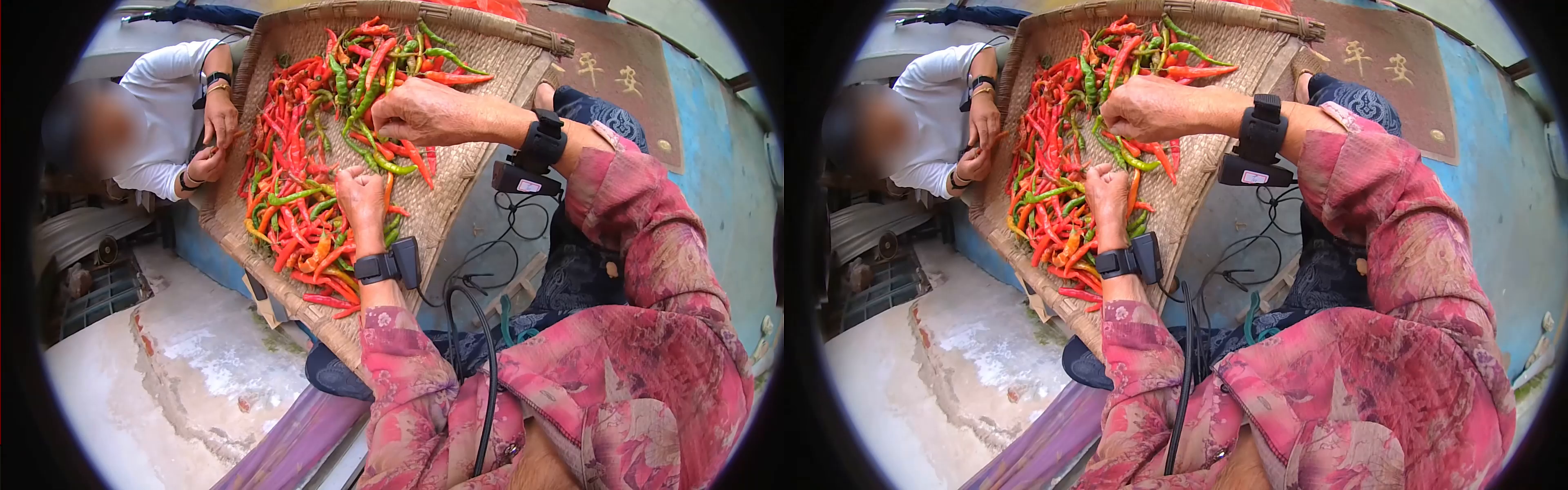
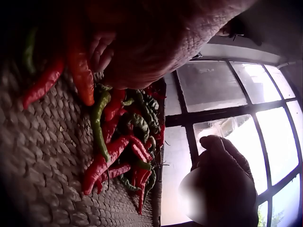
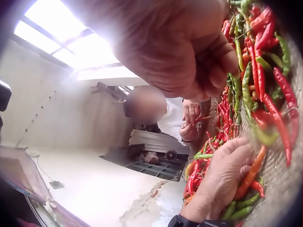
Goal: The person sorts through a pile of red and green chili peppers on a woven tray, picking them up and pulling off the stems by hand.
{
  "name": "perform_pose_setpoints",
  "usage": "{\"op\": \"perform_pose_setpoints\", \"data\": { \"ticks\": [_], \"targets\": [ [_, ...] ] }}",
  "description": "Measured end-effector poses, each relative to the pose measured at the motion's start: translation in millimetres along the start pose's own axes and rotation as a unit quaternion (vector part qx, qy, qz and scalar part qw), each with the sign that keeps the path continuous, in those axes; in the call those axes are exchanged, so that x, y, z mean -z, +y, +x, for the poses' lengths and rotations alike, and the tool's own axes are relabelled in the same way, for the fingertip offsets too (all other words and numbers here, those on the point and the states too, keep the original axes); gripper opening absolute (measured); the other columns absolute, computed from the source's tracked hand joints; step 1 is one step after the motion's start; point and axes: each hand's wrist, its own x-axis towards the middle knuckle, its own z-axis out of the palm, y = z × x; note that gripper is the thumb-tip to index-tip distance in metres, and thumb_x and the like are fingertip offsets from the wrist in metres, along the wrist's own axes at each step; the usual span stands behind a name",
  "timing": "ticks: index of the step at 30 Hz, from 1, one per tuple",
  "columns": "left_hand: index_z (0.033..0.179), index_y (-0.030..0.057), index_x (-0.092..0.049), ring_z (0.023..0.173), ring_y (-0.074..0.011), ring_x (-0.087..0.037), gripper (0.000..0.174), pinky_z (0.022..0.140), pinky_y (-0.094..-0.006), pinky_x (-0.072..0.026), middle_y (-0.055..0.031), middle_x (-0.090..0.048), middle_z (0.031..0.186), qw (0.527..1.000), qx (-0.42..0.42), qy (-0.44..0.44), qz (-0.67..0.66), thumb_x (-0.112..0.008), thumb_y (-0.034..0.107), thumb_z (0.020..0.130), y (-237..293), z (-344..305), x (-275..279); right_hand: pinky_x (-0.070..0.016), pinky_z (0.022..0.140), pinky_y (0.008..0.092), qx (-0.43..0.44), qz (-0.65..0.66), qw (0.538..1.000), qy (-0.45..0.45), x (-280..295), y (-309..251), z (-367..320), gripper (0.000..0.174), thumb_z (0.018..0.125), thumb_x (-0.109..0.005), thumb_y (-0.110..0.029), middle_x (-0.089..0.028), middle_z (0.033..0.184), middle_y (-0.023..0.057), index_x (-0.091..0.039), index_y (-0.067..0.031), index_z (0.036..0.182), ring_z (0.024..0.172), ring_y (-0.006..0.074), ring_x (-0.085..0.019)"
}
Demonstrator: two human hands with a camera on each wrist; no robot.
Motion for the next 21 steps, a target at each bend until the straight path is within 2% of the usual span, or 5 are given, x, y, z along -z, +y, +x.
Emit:
{"op": "perform_pose_setpoints", "data": {
  "ticks": [9,13,14,17,21],
  "targets": [
    [0.098,-0.005,-0.061,0.074,-0.0294,-0.063,0.035,0.073,-0.0366,-0.0484,-0.0184,-0.065,0.081,0.969,-0.125,0.018,0.212,-0.064,0.017,0.071,12.5,15.1,-5.8,-0.0458,0.057,0.0428,-0.017,0.001,0.999,-0.028,5.9,-10.7,-1.0,0.014,0.079,-0.057,-0.015,-0.057,0.062,0.0166,-0.06,-0.0014,0.075,0.064,0.0345,-0.06],
    [0.097,-0.0045,-0.058,0.064,-0.0175,-0.057,0.028,0.063,-0.0308,-0.049,-0.008,-0.059,0.073,0.999,0.018,-0.031,0.029,-0.061,0.011,0.074,16.6,7.2,8.2,-0.0461,0.057,0.043,-0.018,-0.024,0.999,-0.027,6.0,-10.9,-2.7,0.015,0.08,-0.056,-0.015,-0.057,0.063,0.017,-0.059,-0.0015,0.075,0.065,0.0351,-0.06],
    [0.095,-0.0036,-0.058,0.063,-0.014,-0.056,0.023,0.06,-0.0276,-0.0481,-0.0058,-0.058,0.073,0.99,0.038,-0.048,-0.129,-0.06,0.01,0.076,15.5,2.9,14.4,-0.0458,0.057,0.043,-0.02,-0.013,0.999,-0.032,6.4,-12.4,-4.0,0.015,0.08,-0.056,-0.015,-0.057,0.063,0.0169,-0.058,-0.0012,0.075,0.065,0.0355,-0.06],
    [0.088,0.0022,-0.055,0.065,-0.0107,-0.056,0.007,0.058,-0.0219,-0.0489,-0.0032,-0.057,0.074,0.909,0.045,-0.006,-0.414,-0.057,0.009,0.086,29.7,-6.0,38.8,-0.0454,0.057,0.0428,-0.022,-0.017,0.998,-0.055,3.4,-10.7,-4.3,0.015,0.081,-0.056,-0.014,-0.057,0.064,0.0166,-0.057,-0.0009,0.075,0.066,0.035,-0.06],
    [0.092,0.0011,-0.056,0.067,-0.0118,-0.058,0.016,0.064,-0.0233,-0.0502,-0.0072,-0.061,0.078,0.755,0.044,0.082,-0.65,-0.055,0.017,0.09,23.2,5.0,79.8,-0.0451,0.058,0.0424,-0.008,-0.032,0.997,-0.064,-2.1,-7.8,-4.7,0.013,0.08,-0.055,-0.013,-0.058,0.066,0.016,-0.056,-0.0011,0.075,0.067,0.0337,-0.06]
  ]
}}
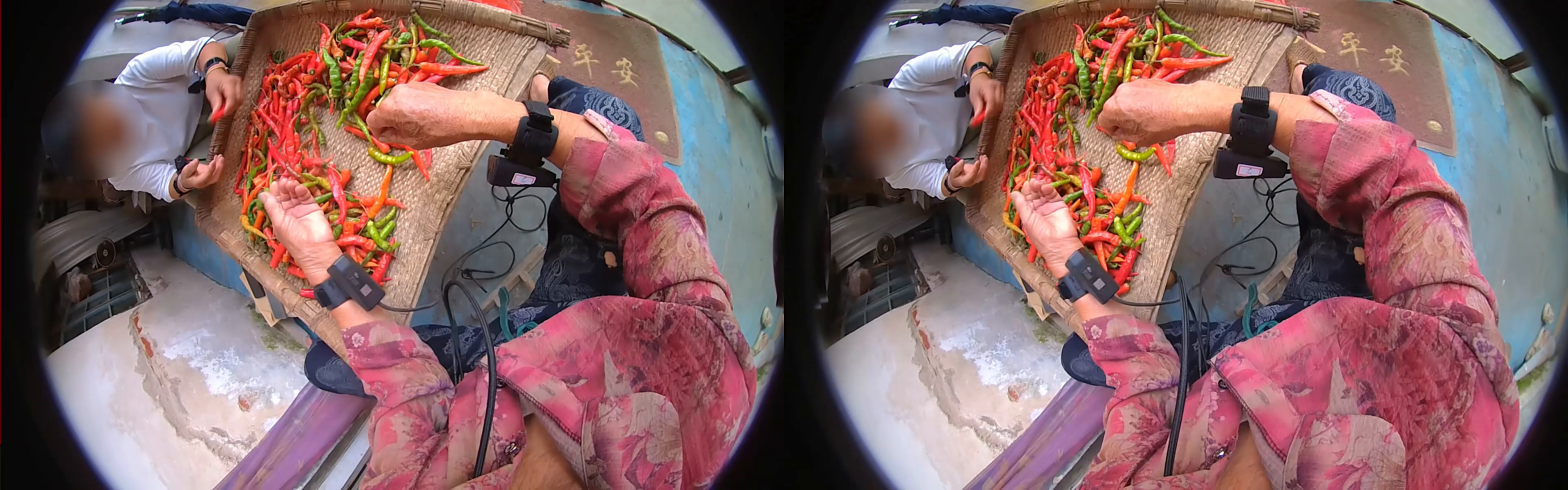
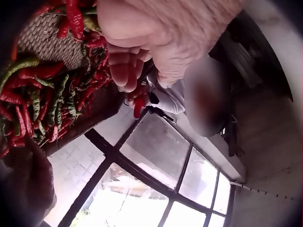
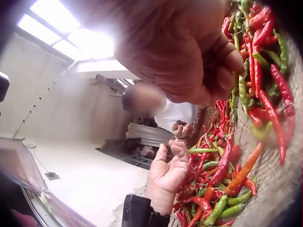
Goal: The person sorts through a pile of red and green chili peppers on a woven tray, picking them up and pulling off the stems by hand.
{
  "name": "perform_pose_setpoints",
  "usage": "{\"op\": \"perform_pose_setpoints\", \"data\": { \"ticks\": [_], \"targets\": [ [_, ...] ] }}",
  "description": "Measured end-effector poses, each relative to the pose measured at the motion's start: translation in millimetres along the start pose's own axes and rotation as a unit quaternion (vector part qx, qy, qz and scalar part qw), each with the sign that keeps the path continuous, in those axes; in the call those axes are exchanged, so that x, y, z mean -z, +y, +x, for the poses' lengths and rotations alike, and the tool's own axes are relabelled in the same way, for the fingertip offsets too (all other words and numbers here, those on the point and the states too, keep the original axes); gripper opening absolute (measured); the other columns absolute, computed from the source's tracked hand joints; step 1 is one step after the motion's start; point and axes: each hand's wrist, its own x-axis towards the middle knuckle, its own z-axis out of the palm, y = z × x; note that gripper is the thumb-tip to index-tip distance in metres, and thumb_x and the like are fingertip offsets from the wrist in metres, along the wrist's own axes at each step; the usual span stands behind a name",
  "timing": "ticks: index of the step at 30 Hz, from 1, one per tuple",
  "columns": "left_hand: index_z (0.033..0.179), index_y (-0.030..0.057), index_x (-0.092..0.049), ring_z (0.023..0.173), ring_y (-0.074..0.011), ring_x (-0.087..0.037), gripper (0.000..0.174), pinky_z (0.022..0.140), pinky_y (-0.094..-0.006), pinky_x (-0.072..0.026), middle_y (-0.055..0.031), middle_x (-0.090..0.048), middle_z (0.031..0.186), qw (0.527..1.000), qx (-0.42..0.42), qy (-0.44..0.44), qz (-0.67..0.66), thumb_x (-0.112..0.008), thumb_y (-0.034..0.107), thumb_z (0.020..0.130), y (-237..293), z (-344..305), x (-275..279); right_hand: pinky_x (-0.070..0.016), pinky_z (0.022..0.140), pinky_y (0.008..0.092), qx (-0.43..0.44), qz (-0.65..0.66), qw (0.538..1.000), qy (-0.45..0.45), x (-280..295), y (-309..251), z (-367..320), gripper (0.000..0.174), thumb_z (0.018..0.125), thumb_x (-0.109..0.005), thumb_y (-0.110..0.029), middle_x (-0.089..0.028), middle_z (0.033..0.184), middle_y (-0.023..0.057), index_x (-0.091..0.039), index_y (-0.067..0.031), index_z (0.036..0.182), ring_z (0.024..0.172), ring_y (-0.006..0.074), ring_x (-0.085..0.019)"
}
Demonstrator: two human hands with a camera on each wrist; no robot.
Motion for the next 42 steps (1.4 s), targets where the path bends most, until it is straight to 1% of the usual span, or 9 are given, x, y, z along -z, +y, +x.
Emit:
{"op": "perform_pose_setpoints", "data": {
  "ticks": [2,4,8,10,15,22,27,32,42],
  "targets": [
    [0.095,0.0,-0.058,0.069,-0.0115,-0.058,0.019,0.062,-0.0226,-0.0497,-0.0062,-0.061,0.079,1.0,0.009,-0.003,0.006,-0.056,0.019,0.09,3.7,-4.8,-1.4,-0.045,0.058,0.0424,0.018,0.012,1.0,0.0,-2.8,2.0,2.5,0.012,0.08,-0.056,-0.012,-0.058,0.065,0.0158,-0.057,-0.0013,0.076,0.067,0.0339,-0.06],
    [0.101,-0.0003,-0.059,0.07,-0.0113,-0.058,0.022,0.062,-0.0216,-0.0488,-0.0056,-0.061,0.081,0.949,0.015,-0.094,0.302,-0.058,0.018,0.088,-6.3,-21.9,-11.2,-0.045,0.058,0.0425,-0.016,-0.003,1.0,-0.016,-1.1,-0.7,4.0,0.011,0.079,-0.056,-0.012,-0.058,0.065,0.0156,-0.057,-0.0016,0.076,0.067,0.0339,-0.06],
    [0.091,0.0029,-0.062,0.076,-0.0298,-0.061,0.022,0.066,-0.0392,-0.0478,-0.0139,-0.063,0.085,0.545,-0.141,-0.256,0.786,-0.067,0.015,0.074,-39.7,-42.5,-6.7,-0.0451,0.057,0.0431,-0.003,-0.014,1.0,-0.009,-1.0,-0.5,4.3,0.012,0.079,-0.056,-0.013,-0.058,0.064,0.0155,-0.057,-0.0017,0.075,0.066,0.0345,-0.06],
    [0.092,0.0017,-0.064,0.077,-0.0299,-0.061,0.028,0.071,-0.0397,-0.0468,-0.0153,-0.063,0.084,0.461,-0.134,-0.27,0.835,-0.067,0.022,0.072,-49.8,-45.6,-3.2,-0.0455,0.055,0.0418,0.003,-0.026,1.0,-0.018,-2.9,2.4,4.9,0.013,0.081,-0.056,-0.014,-0.057,0.064,0.0145,-0.057,-0.0022,0.077,0.064,0.0334,-0.06],
    [0.088,0.0035,-0.065,0.079,-0.0335,-0.059,0.014,0.071,-0.0403,-0.0458,-0.0145,-0.062,0.083,0.581,-0.102,-0.274,0.759,-0.059,0.01,0.077,-32.3,-48.5,-3.2,-0.0465,0.054,0.0402,0.01,-0.052,0.998,-0.023,1.8,0.0,2.7,0.014,0.084,-0.055,-0.016,-0.056,0.062,0.0142,-0.057,-0.0031,0.08,0.062,0.0323,-0.06],
    [0.092,0.0039,-0.067,0.083,-0.0344,-0.061,0.02,0.075,-0.0417,-0.0465,-0.0194,-0.063,0.084,0.519,-0.044,-0.375,0.767,-0.054,0.007,0.077,-19.5,-57.7,-3.5,-0.0465,0.054,0.0396,0.014,-0.049,0.998,-0.032,4.7,-1.0,-1.8,0.014,0.084,-0.055,-0.016,-0.056,0.061,0.0141,-0.057,-0.0029,0.079,0.061,0.0323,-0.06],
    [0.095,0.0079,-0.067,0.085,-0.0348,-0.061,0.022,0.075,-0.0419,-0.0471,-0.0197,-0.064,0.085,0.5,-0.045,-0.318,0.804,-0.054,0.009,0.078,-35.7,-53.2,-12.8,-0.0471,0.058,0.0429,0.002,-0.044,0.999,-0.024,8.2,-3.9,-4.6,0.012,0.077,-0.057,-0.014,-0.059,0.065,0.016,-0.057,-0.0021,0.076,0.067,0.034,-0.061],
    [0.093,0.0117,-0.064,0.081,-0.0331,-0.059,0.018,0.069,-0.0429,-0.047,-0.0126,-0.06,0.082,0.506,-0.266,-0.295,0.765,-0.057,0.008,0.077,-63.3,-24.9,-19.5,-0.0454,0.054,0.0398,0.02,-0.053,0.998,-0.014,6.9,1.6,-4.7,0.014,0.082,-0.057,-0.015,-0.056,0.062,0.0143,-0.056,-0.0017,0.078,0.06,0.0327,-0.059],
    [0.09,0.0109,-0.057,0.09,-0.0293,-0.054,0.018,0.069,-0.0402,-0.0485,-0.0068,-0.052,0.093,0.466,-0.271,-0.33,0.775,-0.063,0.006,0.073,-75.0,-31.7,-20.6,-0.0465,0.054,0.0403,0.02,-0.085,0.996,-0.022,2.8,2.4,-0.9,0.014,0.08,-0.057,-0.015,-0.057,0.062,0.014,-0.056,-0.0017,0.076,0.061,0.0325,-0.06]
  ]
}}
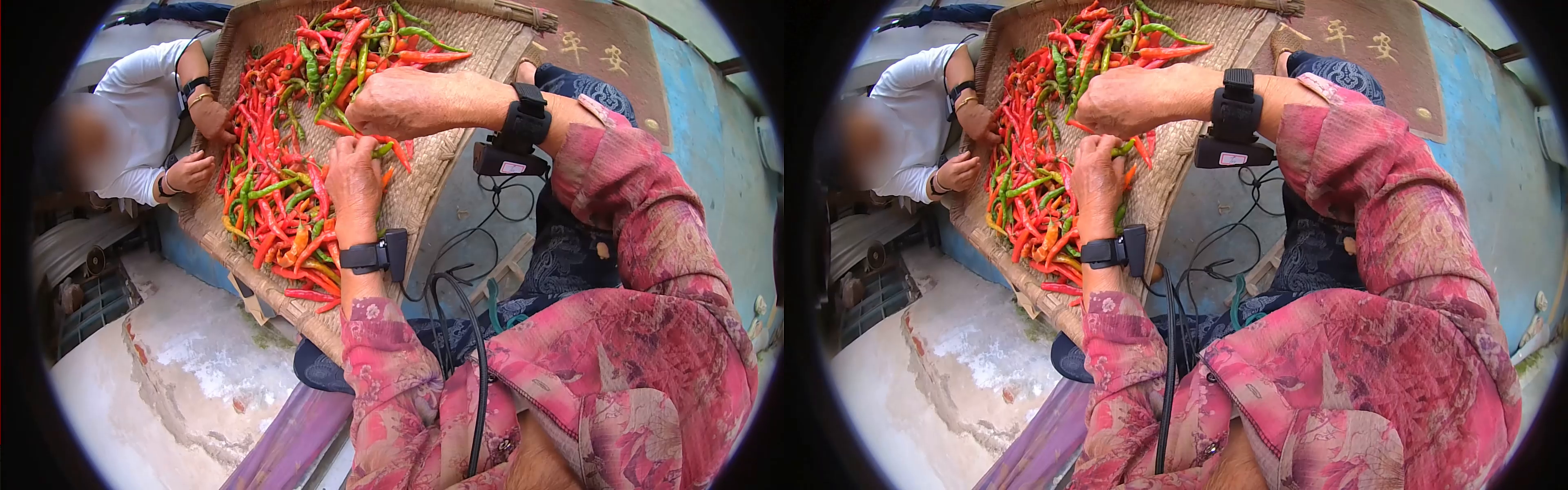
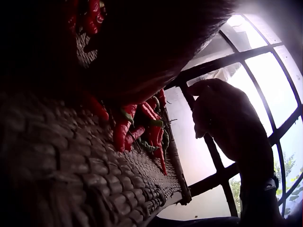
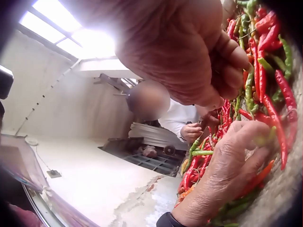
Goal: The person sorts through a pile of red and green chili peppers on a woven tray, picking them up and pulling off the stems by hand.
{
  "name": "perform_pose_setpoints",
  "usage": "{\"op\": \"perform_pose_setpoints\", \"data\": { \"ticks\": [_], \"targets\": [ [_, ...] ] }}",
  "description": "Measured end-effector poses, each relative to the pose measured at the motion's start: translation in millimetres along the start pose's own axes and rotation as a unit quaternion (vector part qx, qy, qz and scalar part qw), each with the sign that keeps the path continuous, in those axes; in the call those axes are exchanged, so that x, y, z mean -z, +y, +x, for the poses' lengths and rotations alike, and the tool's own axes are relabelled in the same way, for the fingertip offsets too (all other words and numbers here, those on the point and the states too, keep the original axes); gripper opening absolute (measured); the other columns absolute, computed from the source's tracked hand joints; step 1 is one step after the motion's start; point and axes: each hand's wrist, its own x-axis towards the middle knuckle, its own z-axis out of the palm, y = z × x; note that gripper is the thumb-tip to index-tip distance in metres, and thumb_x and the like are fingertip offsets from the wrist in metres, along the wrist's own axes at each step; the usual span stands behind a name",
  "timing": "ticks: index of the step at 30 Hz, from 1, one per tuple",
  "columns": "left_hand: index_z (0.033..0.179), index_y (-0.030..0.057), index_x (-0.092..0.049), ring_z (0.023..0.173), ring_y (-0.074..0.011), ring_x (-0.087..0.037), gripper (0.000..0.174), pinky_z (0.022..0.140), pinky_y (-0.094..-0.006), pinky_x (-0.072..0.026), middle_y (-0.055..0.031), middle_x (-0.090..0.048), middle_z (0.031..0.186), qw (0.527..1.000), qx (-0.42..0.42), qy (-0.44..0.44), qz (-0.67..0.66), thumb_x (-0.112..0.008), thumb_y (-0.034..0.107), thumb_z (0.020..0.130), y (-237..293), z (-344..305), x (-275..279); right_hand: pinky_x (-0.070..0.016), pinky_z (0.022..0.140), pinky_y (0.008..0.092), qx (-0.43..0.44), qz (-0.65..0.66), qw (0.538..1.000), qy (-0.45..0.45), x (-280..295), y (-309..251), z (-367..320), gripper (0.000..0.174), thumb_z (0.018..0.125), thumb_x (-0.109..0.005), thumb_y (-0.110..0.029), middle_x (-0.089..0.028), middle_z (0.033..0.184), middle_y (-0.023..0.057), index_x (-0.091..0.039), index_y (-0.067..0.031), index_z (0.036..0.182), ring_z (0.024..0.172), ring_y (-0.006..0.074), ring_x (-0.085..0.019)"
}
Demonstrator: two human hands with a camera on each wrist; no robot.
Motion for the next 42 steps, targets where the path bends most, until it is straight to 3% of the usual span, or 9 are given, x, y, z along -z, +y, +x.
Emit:
{"op": "perform_pose_setpoints", "data": {
  "ticks": [7,9,12,18,24,26,30,36,42],
  "targets": [
    [0.091,0.0065,-0.056,0.074,-0.0205,-0.06,0.01,0.065,-0.0348,-0.0498,-0.0062,-0.058,0.084,0.969,0.122,0.087,-0.197,-0.06,0.009,0.082,-14.8,-7.1,7.7,-0.0472,0.055,0.0412,-0.032,-0.008,0.999,-0.029,2.3,0.4,3.8,0.014,0.081,-0.057,-0.015,-0.058,0.067,0.015,-0.057,-0.0012,0.08,0.064,0.0332,-0.06],
    [0.095,0.0033,-0.054,0.072,-0.0111,-0.058,0.012,0.064,-0.0247,-0.0492,-0.005,-0.06,0.086,0.808,0.26,0.152,-0.507,-0.059,0.012,0.088,-12.5,-14.2,23.2,-0.0476,0.06,0.0418,-0.033,0.01,0.999,-0.037,-4.7,0.9,6.3,0.019,0.082,-0.058,-0.019,-0.059,0.071,0.0178,-0.059,-0.0017,0.091,0.071,0.033,-0.061],
    [0.098,0.0048,-0.054,0.076,-0.0114,-0.057,0.015,0.069,-0.0252,-0.0502,-0.0063,-0.06,0.092,0.595,0.256,0.195,-0.736,-0.059,0.015,0.088,-4.5,-23.3,40.8,-0.0473,0.067,0.0424,0.048,0.127,0.989,0.066,-20.2,-2.2,1.6,0.029,0.084,-0.058,-0.024,-0.059,0.076,0.0192,-0.059,-0.0029,0.104,0.078,0.0317,-0.061],
    [0.099,0.0049,-0.053,0.077,-0.0114,-0.056,0.016,0.072,-0.0259,-0.0494,-0.0065,-0.06,0.093,0.479,0.275,0.18,-0.814,-0.059,0.016,0.089,6.4,-27.4,38.0,-0.0444,0.066,0.0409,-0.045,0.259,0.96,-0.093,-20.9,-9.8,7.7,0.027,0.084,-0.057,-0.022,-0.059,0.075,0.0179,-0.061,0.0016,0.095,0.076,0.0328,-0.059],
    [0.103,0.0031,-0.049,0.077,-0.012,-0.055,0.031,0.066,-0.0246,-0.049,-0.0083,-0.058,0.092,0.595,0.339,0.147,-0.714,-0.055,0.032,0.091,4.4,-33.3,41.9,-0.0434,0.059,0.0429,-0.036,0.119,0.991,-0.04,-22.8,-6.5,3.8,0.019,0.083,-0.056,-0.017,-0.056,0.069,0.0196,-0.058,0.0018,0.081,0.067,0.0367,-0.057],
    [0.108,0.0016,-0.048,0.079,-0.0115,-0.054,0.033,0.066,-0.0232,-0.0479,-0.0077,-0.054,0.094,0.718,0.366,0.273,-0.525,-0.052,0.031,0.092,6.2,-35.4,44.6,-0.0433,0.059,0.0435,-0.047,0.114,0.992,-0.03,-23.7,-6.6,2.0,0.019,0.083,-0.055,-0.017,-0.055,0.067,0.0196,-0.057,0.0013,0.079,0.067,0.0372,-0.057],
    [0.113,-0.0014,-0.047,0.085,-0.0162,-0.053,0.029,0.071,-0.0286,-0.0465,-0.0081,-0.053,0.095,0.819,0.299,0.349,-0.342,-0.052,0.018,0.091,-5.0,-28.5,49.4,-0.0432,0.06,0.0448,-0.033,0.18,0.983,-0.006,-48.8,-8.4,-4.2,0.017,0.083,-0.055,-0.016,-0.054,0.065,0.0196,-0.057,0.0002,0.078,0.066,0.0371,-0.057],
    [0.092,-0.0003,-0.06,0.078,-0.0285,-0.063,0.014,0.07,-0.0361,-0.0483,-0.0173,-0.064,0.085,0.959,0.126,0.057,-0.247,-0.056,0.009,0.084,1.1,14.0,29.0,-0.0494,0.067,0.0432,0.001,0.147,0.972,-0.181,-67.6,-45.8,-20.1,0.021,0.075,-0.057,-0.011,-0.063,0.08,0.0191,-0.059,-0.0024,0.094,0.08,0.0348,-0.062],
    [0.086,0.0002,-0.053,0.074,-0.0365,-0.06,0.028,0.069,-0.043,-0.0464,-0.018,-0.062,0.075,0.971,0.202,-0.018,-0.124,-0.068,0.02,0.074,-4.4,25.6,-6.1,-0.0501,0.064,0.0431,0.056,0.063,0.974,-0.21,-61.5,-34.1,-21.8,0.022,0.072,-0.058,-0.009,-0.063,0.076,0.0179,-0.059,-0.0025,0.092,0.077,0.0337,-0.063]
  ]
}}
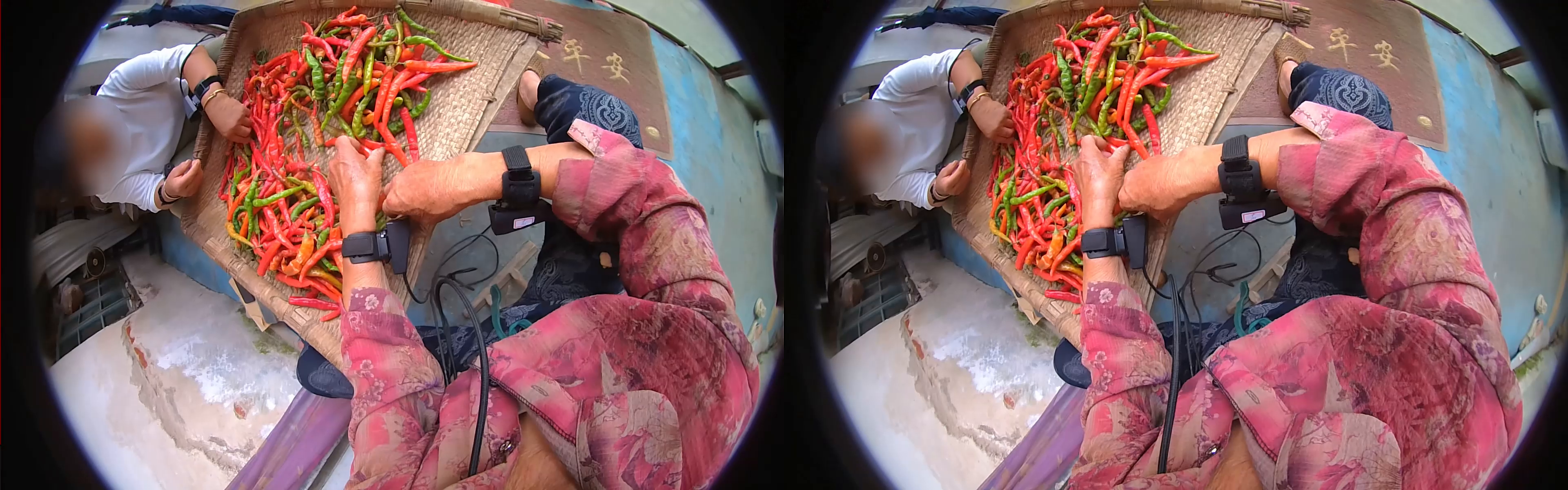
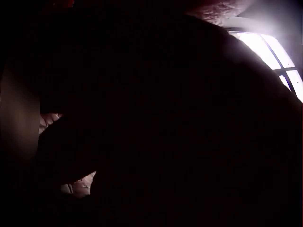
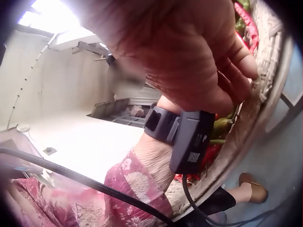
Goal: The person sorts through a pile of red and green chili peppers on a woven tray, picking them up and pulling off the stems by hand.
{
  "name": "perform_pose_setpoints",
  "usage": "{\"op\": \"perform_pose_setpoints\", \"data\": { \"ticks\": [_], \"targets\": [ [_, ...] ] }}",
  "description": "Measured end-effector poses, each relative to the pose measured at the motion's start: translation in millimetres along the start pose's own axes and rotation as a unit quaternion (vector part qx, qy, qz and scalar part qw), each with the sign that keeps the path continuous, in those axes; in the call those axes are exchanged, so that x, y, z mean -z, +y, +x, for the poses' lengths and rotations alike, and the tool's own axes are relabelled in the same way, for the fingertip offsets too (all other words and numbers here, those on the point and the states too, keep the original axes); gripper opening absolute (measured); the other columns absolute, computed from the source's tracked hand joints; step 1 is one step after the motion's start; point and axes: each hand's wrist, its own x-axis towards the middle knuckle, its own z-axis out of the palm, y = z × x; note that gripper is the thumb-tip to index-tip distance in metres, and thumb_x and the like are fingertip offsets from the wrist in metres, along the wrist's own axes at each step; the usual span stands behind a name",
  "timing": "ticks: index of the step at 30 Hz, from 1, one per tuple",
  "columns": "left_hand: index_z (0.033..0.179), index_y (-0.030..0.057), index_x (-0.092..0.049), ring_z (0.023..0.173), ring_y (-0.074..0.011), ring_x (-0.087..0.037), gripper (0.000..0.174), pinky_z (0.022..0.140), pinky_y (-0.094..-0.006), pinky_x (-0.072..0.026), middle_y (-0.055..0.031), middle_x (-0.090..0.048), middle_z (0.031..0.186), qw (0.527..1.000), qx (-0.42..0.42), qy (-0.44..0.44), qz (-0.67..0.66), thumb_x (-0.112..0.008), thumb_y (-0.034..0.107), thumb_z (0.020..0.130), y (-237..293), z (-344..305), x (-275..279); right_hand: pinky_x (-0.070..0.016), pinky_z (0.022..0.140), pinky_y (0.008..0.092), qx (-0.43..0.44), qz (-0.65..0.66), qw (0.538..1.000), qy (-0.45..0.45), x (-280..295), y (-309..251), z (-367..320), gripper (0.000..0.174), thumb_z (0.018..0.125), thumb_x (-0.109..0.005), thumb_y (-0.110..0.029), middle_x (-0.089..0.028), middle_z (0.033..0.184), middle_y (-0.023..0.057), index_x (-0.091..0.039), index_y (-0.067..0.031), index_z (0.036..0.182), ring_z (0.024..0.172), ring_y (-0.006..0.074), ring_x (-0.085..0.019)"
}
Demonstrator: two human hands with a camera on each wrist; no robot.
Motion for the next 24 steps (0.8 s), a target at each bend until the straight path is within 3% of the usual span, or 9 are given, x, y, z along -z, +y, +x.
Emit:
{"op": "perform_pose_setpoints", "data": {
  "ticks": [4,5,6,7,9,10,13,15,24],
  "targets": [
    [0.087,0.0008,-0.051,0.072,-0.0362,-0.06,0.026,0.069,-0.0425,-0.046,-0.0181,-0.061,0.074,0.996,0.04,0.023,-0.079,-0.066,0.017,0.072,-23.7,0.7,-9.6,-0.0503,0.059,0.043,-0.027,-0.027,0.999,-0.009,16.8,0.2,-2.7,0.016,0.073,-0.058,-0.013,-0.063,0.071,0.0172,-0.06,-0.0027,0.085,0.071,0.0342,-0.064],
    [0.091,-0.0002,-0.049,0.068,-0.03,-0.06,0.028,0.066,-0.0374,-0.0482,-0.0153,-0.061,0.078,0.997,0.031,0.027,-0.07,-0.063,0.014,0.071,-29.6,-0.8,-9.7,-0.0503,0.059,0.043,-0.028,-0.026,0.999,-0.008,21.2,-0.5,-4.9,0.016,0.073,-0.058,-0.013,-0.063,0.071,0.0172,-0.06,-0.0027,0.085,0.071,0.0342,-0.064],
    [0.091,-0.0002,-0.049,0.068,-0.03,-0.06,0.028,0.066,-0.0374,-0.0482,-0.0153,-0.061,0.078,0.997,0.03,0.026,-0.07,-0.063,0.014,0.071,-27.1,-5.0,-5.7,-0.0495,0.057,0.0427,-0.055,-0.037,0.998,0.024,26.5,-1.6,-7.2,0.014,0.075,-0.057,-0.015,-0.06,0.066,0.0174,-0.059,-0.0021,0.08,0.068,0.0345,-0.063],
    [0.097,-0.0003,-0.047,0.068,-0.0251,-0.06,0.032,0.065,-0.0337,-0.049,-0.0134,-0.06,0.081,0.978,0.102,0.001,-0.181,-0.062,0.013,0.073,-20.7,-10.5,2.7,-0.0488,0.056,0.0423,-0.081,-0.047,0.994,0.057,30.3,-1.6,-8.7,0.015,0.076,-0.057,-0.017,-0.058,0.061,0.0176,-0.057,-0.0016,0.075,0.065,0.0348,-0.062],
    [0.112,0.0006,-0.037,0.07,-0.0132,-0.058,0.04,0.062,-0.0245,-0.0501,-0.0094,-0.057,0.089,0.903,0.192,-0.048,-0.383,-0.06,0.009,0.08,-7.8,-26.4,22.0,-0.0487,0.056,0.0424,-0.099,-0.041,0.99,0.086,35.2,2.8,-9.3,0.017,0.078,-0.056,-0.018,-0.058,0.062,0.0181,-0.058,-0.0016,0.074,0.064,0.0349,-0.062],
    [0.112,0.0006,-0.037,0.07,-0.0132,-0.058,0.04,0.062,-0.0245,-0.0501,-0.0094,-0.057,0.089,0.903,0.192,-0.046,-0.381,-0.06,0.009,0.08,-9.0,-33.4,23.6,-0.0487,0.057,0.0425,-0.116,-0.035,0.986,0.113,37.3,5.9,-8.5,0.019,0.08,-0.056,-0.019,-0.058,0.062,0.0185,-0.058,-0.0016,0.073,0.064,0.035,-0.062],
    [0.116,0.0033,-0.036,0.077,-0.0129,-0.058,0.039,0.067,-0.0234,-0.0495,-0.0109,-0.057,0.099,0.742,0.148,-0.036,-0.653,-0.059,0.006,0.085,-5.2,-48.7,28.3,-0.0474,0.059,0.0435,-0.119,0.055,0.981,0.142,28.6,11.8,-1.2,0.029,0.083,-0.056,-0.028,-0.06,0.067,0.0195,-0.06,0.0008,0.078,0.069,0.0358,-0.061],
    [0.116,0.0038,-0.036,0.08,-0.0126,-0.058,0.039,0.068,-0.0231,-0.049,-0.0105,-0.057,0.1,0.743,0.144,-0.016,-0.653,-0.059,0.006,0.085,4.6,-55.6,30.1,-0.0451,0.059,0.0435,-0.116,0.155,0.97,0.144,26.4,13.1,3.8,0.035,0.083,-0.058,-0.032,-0.059,0.069,0.02,-0.061,0.0026,0.082,0.069,0.037,-0.06],
    [0.111,0.0064,-0.042,0.08,-0.0108,-0.054,0.035,0.067,-0.0229,-0.045,-0.0051,-0.055,0.099,0.722,0.152,0.053,-0.674,-0.063,0.007,0.083,16.2,-66.3,26.3,-0.0408,0.054,0.0422,-0.073,0.169,0.969,0.162,23.4,12.3,6.6,0.027,0.085,-0.054,-0.024,-0.055,0.063,0.0196,-0.057,0.0023,0.077,0.059,0.0347,-0.054]
  ]
}}
